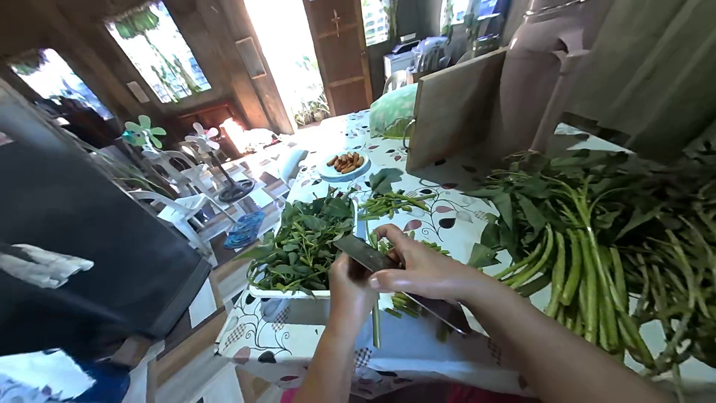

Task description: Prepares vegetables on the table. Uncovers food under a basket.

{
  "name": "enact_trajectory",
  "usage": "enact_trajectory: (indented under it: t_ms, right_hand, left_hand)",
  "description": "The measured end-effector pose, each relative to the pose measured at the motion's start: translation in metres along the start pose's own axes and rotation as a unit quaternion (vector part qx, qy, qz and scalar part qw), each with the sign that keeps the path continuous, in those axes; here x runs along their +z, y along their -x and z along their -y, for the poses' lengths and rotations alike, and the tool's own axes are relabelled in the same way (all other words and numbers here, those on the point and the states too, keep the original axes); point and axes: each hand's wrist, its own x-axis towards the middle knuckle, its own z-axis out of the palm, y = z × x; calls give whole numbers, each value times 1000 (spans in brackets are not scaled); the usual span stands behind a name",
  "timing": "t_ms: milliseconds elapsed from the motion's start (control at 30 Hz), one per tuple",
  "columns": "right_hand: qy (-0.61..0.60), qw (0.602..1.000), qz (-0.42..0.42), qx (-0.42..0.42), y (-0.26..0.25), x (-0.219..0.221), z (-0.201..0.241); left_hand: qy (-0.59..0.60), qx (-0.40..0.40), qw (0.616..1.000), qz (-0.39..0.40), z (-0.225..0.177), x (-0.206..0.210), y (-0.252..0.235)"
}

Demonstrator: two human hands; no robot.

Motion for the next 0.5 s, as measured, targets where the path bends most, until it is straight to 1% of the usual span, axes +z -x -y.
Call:
enact_trajectory:
  t_ms: [67,100,133,200,267,333,367,433,500]
  right_hand:
    - [24,999,-7,22,-15,3,13]
    - [25,999,-15,27,-26,3,16]
    - [18,999,-10,36,-38,2,16]
    - [-5,998,21,62,-60,-1,18]
    - [-22,994,72,80,-80,-2,23]
    - [-9,989,105,103,-101,0,31]
    - [33,985,113,123,-109,-1,38]
    - [156,975,75,136,-122,0,45]
    - [269,951,57,144,-126,0,60]
  left_hand:
    - [-40,-18,999,-17,-13,-7,-2]
    - [-72,-11,997,-12,-21,-12,-1]
    - [-99,3,995,-9,-30,-20,0]
    - [-128,19,991,-38,-41,-40,-3]
    - [-120,7,988,-94,-41,-64,-11]
    - [-71,-15,988,-140,-35,-83,-16]
    - [-38,-40,987,-150,-30,-89,-17]
    - [15,-91,984,-153,-18,-95,-19]
    - [41,-92,979,-178,-13,-97,-18]
